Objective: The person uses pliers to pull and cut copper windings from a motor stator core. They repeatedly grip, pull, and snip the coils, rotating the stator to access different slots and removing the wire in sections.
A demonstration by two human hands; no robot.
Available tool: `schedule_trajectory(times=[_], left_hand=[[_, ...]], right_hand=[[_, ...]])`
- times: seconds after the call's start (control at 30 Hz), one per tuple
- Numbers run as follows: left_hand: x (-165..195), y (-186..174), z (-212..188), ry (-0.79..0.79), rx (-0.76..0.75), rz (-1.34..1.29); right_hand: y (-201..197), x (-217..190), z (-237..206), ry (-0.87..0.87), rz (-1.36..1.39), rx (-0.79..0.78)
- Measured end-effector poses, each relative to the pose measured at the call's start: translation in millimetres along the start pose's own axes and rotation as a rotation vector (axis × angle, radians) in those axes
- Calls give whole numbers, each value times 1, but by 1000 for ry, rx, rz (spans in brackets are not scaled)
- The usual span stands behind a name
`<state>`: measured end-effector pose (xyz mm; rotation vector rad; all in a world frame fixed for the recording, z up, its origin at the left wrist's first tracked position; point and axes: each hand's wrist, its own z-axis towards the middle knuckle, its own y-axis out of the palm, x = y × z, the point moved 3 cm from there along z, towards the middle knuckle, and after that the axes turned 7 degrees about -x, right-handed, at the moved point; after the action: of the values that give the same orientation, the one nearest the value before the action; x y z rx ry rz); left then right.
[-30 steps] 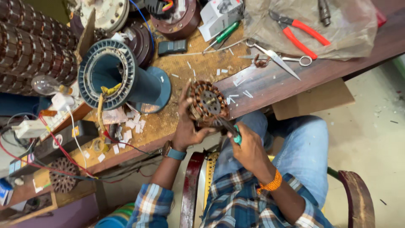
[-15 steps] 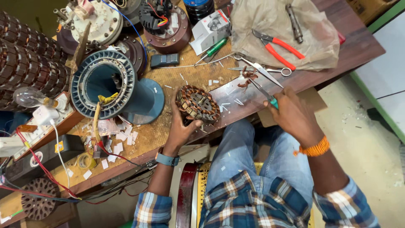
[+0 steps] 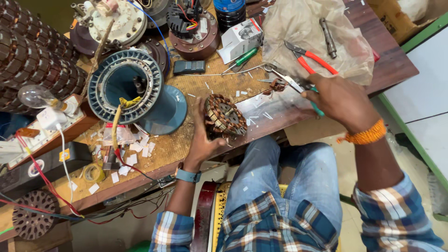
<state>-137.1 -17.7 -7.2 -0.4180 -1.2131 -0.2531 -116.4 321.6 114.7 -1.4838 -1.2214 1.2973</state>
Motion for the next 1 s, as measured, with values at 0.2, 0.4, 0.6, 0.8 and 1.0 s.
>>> schedule_trajectory(times=[0.2, 0.4, 0.6, 0.8, 1.0], left_hand=[[5, -2, -4, -31, 26, 125], [-4, 2, -12, 100, -43, 47], [-8, 3, -9, 159, -23, 254], [-2, 6, -14, 142, -29, 505], [7, 8, -13, 162, 12, 499]], right_hand=[[47, -21, -62, -106, 504, 118], [139, -73, -111, 74, 1108, -287], [141, -89, -116, 90, 1269, -353], [107, -81, -109, 15, 934, -356], [102, -104, -104, -8, 825, -228]])
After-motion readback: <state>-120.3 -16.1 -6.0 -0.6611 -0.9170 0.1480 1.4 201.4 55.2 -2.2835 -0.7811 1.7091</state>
